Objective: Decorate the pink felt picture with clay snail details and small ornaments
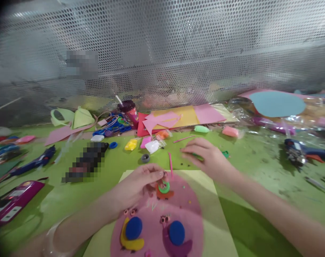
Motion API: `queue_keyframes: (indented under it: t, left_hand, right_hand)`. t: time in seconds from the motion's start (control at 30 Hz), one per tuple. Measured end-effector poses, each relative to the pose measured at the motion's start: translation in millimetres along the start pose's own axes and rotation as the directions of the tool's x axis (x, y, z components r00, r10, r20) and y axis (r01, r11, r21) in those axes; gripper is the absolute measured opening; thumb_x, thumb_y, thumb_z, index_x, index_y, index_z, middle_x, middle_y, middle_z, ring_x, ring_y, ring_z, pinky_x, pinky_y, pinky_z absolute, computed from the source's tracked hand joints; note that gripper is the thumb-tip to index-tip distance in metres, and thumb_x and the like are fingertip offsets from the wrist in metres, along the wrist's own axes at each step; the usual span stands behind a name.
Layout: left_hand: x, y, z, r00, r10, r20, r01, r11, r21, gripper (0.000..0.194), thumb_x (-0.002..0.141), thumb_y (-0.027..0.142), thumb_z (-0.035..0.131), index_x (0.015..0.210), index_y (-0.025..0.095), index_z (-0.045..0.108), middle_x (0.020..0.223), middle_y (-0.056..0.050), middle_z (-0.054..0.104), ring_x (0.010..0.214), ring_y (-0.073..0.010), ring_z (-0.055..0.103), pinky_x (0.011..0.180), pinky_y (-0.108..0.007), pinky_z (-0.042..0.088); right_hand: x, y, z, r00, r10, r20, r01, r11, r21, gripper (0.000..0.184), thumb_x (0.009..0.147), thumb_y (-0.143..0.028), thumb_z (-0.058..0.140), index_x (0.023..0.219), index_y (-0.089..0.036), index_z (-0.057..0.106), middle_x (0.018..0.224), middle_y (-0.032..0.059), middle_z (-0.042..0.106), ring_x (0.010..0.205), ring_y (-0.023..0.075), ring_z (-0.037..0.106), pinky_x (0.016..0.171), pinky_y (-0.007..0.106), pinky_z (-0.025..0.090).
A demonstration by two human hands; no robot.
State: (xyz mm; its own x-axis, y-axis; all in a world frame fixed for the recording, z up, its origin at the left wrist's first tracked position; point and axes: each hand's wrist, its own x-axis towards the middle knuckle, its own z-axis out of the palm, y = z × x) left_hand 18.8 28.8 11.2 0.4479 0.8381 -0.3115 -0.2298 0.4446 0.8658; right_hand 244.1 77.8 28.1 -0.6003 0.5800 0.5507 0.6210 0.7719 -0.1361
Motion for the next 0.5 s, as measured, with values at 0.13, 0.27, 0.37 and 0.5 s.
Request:
queue_keyframes:
  t: [0.13, 0.27, 0.37, 0.5]
  left_hand:
    - [3.0, 0.3, -4.1, 1.0, -0.015, -0.026, 0.01, 0.986, -0.166, 0.02, 0.069, 0.03, 0.073, 0.068, 0.014, 0.061, 0.069, -0.001, 0.063, 0.055, -0.0057, 0.055, 0.041, -0.013, 0.034]
    - [4.2, 0.1, -5.1, 0.99, -0.093, -0.102, 0.057, 0.948, -0.312, 0.023, 0.062, 0.026, 0.078, 0.07, 0.014, 0.061, 0.066, 0.001, 0.063, 0.054, -0.0057, 0.055, 0.04, -0.013, 0.035]
    - [4.9, -0.2, -5.4, 0.986, -0.122, -0.116, 0.069, 0.922, -0.381, 0.026, 0.06, 0.026, 0.079, 0.074, 0.013, 0.063, 0.066, 0.001, 0.063, 0.053, -0.0056, 0.055, 0.041, -0.013, 0.037]
    - [5.7, -2.0, -6.5, 0.984, -0.142, -0.103, 0.084, 0.897, -0.434, 0.026, 0.062, 0.027, 0.079, 0.077, 0.012, 0.064, 0.066, 0.001, 0.061, 0.052, -0.005, 0.055, 0.042, -0.013, 0.037]
  right_hand:
    - [-6.2, 33.6, 5.9, 0.988, 0.006, 0.153, 0.024, 0.981, -0.194, 0.021, 0.088, -0.024, 0.048, 0.079, -0.019, 0.067, 0.08, 0.0065, 0.061, 0.077, 0.0194, 0.054, 0.07, 0.033, 0.041]
    - [-13.6, 34.3, 16.7, 0.972, 0.008, 0.235, 0.06, 0.958, -0.281, 0.017, 0.082, -0.017, 0.054, 0.07, -0.019, 0.066, 0.074, 0.0046, 0.06, 0.073, 0.0184, 0.051, 0.065, 0.032, 0.033]
    - [-15.7, 27.6, 21.2, 0.966, 0.005, 0.26, 0.077, 0.95, -0.303, 0.022, 0.081, -0.013, 0.052, 0.063, -0.018, 0.063, 0.069, 0.0042, 0.058, 0.071, 0.017, 0.049, 0.063, 0.031, 0.029]
    - [-12.8, 21.7, 20.7, 0.972, 0.014, 0.236, 0.056, 0.956, -0.287, 0.019, 0.081, -0.013, 0.053, 0.065, -0.017, 0.062, 0.071, 0.0038, 0.058, 0.072, 0.0168, 0.049, 0.062, 0.031, 0.029]
